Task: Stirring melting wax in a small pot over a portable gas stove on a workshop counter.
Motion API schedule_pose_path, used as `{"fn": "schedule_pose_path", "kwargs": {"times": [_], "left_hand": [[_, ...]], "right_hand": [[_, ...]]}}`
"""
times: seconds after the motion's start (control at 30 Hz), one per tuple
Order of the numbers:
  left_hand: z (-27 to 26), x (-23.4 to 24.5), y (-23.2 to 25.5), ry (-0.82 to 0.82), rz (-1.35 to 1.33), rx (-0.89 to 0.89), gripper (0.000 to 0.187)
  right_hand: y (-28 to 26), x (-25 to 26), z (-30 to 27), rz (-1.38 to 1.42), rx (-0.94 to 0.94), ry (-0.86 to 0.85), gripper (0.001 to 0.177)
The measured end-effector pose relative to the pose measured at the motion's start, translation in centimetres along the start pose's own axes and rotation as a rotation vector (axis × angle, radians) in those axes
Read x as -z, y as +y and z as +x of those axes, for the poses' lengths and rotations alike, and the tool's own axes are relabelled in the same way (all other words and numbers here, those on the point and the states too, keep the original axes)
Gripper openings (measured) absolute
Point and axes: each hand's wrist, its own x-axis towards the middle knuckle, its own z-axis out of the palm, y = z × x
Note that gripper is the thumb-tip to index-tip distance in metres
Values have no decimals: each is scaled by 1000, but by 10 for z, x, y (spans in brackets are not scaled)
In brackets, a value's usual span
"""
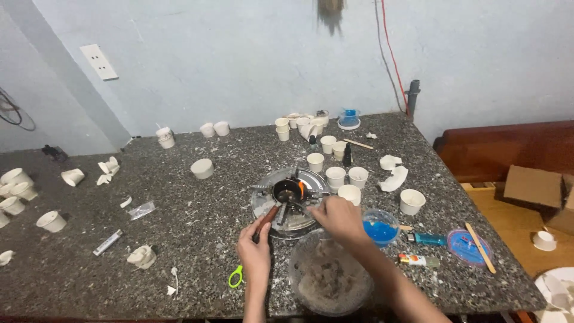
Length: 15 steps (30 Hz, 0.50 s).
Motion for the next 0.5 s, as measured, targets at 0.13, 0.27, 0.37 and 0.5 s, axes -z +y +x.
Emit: {"fn": "schedule_pose_path", "kwargs": {"times": [0.13, 0.27, 0.37, 0.5], "left_hand": [[-1, -1, 3, 5, 3, 17, 34], [-3, -2, 6, -26, -54, 78, 36], [3, -8, 4, 19, -20, 113, 31], [9, -13, 9, 101, -22, 60, 30]], "right_hand": [[-13, 4, -3, 35, 23, -53, 49], [-22, 12, -16, 235, -91, -80, 12], [-17, 11, -14, 266, -100, -22, 13], [9, -4, 6, 165, 41, 171, 15]]}}
